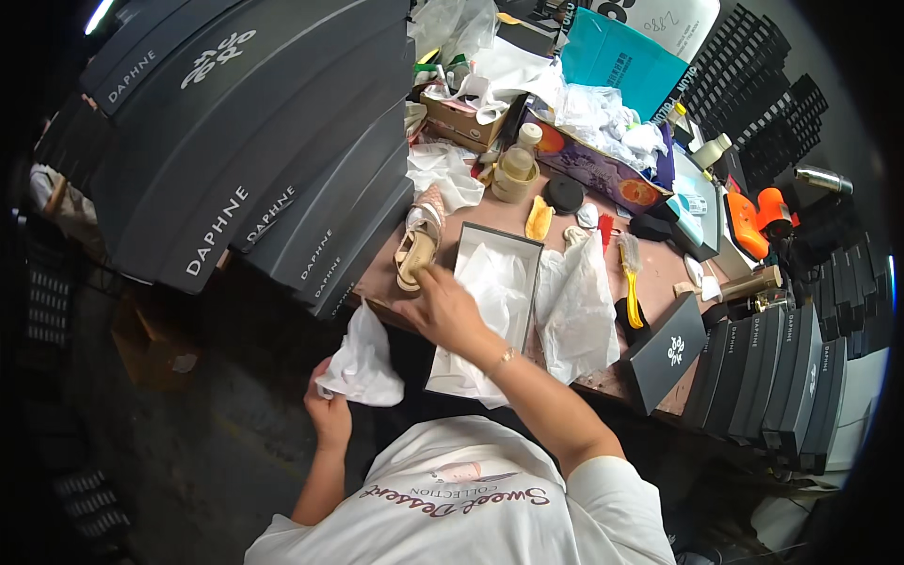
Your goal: Clean a pair of shoes with a cloth and solvent, then wrap them in tissue paper and place them in a shoe box.
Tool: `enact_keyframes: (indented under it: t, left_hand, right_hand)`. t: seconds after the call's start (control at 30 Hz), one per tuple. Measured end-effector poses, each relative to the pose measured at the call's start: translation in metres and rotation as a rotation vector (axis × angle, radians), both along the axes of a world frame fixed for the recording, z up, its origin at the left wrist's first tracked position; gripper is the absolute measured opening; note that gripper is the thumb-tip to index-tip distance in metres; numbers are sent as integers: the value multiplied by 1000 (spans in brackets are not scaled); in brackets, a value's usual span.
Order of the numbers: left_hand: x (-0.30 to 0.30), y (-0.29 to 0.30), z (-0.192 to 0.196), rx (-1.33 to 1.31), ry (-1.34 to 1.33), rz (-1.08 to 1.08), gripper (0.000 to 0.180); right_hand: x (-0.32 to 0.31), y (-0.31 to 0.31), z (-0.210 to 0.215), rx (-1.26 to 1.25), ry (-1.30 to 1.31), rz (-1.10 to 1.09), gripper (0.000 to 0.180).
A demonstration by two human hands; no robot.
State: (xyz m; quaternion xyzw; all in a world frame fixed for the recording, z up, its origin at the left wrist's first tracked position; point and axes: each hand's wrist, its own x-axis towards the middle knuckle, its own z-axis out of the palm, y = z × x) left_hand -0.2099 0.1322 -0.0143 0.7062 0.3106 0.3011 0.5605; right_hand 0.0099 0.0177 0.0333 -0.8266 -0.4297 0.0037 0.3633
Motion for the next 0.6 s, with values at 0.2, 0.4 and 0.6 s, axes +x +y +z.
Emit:
enact_keyframes:
  t: [0.2,0.4,0.6]
  left_hand:
    - [32,11,-15,46,55,-128,36]
    - [87,39,-75,-637,47,-51,34]
    - [97,-15,48,-1347,-187,-553,47]
  right_hand:
    - [44,36,-68,-408,-403,43,33]
    - [30,19,-14,-67,47,105,15]
    - [-59,-35,46,84,-141,629,16]
